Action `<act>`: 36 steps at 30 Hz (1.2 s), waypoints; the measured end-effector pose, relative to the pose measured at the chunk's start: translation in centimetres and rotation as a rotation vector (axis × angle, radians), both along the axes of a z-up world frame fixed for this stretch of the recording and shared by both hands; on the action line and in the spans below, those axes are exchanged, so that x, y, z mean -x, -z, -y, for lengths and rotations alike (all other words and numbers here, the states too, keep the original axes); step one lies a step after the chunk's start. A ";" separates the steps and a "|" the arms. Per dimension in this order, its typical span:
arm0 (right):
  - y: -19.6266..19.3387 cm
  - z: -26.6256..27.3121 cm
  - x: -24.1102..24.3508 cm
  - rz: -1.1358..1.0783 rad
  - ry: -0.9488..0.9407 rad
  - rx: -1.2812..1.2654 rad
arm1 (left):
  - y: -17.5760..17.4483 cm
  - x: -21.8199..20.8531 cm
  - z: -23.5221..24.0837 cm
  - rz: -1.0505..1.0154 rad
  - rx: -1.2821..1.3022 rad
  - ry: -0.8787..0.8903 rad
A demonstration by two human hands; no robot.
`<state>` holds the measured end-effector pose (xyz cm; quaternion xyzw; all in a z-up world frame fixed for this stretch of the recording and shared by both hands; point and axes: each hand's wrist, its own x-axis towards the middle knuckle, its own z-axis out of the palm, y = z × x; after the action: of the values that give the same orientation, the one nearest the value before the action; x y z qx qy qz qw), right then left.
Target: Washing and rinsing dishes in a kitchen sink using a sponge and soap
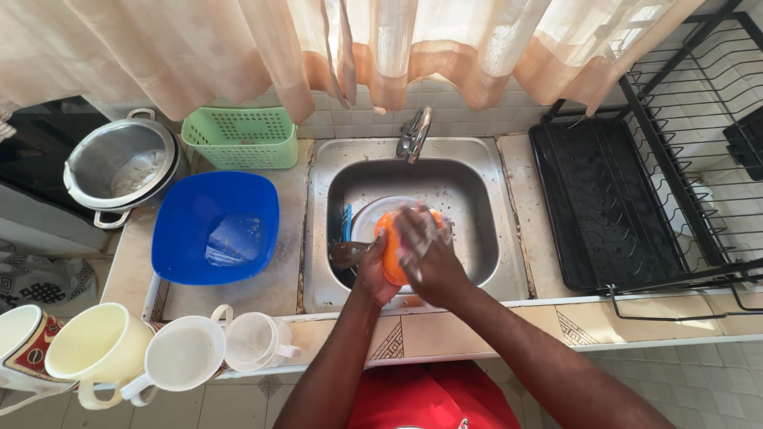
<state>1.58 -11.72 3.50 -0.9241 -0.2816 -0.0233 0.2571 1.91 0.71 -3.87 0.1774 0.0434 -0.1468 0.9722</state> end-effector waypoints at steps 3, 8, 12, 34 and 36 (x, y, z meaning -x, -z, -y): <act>0.8 0.5 -0.7 0.024 -0.027 -0.015 | -0.6 0.4 0.0 0.064 -0.020 -0.022; 4.0 1.1 -4.8 -0.051 0.182 -0.127 | -0.5 0.4 0.4 0.103 -0.104 -0.016; -0.2 1.4 -5.5 -0.311 0.329 -0.335 | 2.3 0.1 1.1 0.089 -0.109 -0.005; 1.8 2.9 -6.6 -0.410 0.393 -0.365 | 0.3 0.5 0.8 0.074 -0.095 -0.053; 2.7 3.7 -5.6 -0.439 0.370 -0.604 | 2.5 -0.1 0.4 0.056 -0.004 -0.032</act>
<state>7.21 -15.41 0.77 -0.8253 -0.0299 0.0471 0.5619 1.99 0.35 -6.35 0.1825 0.0193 -0.1262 0.9749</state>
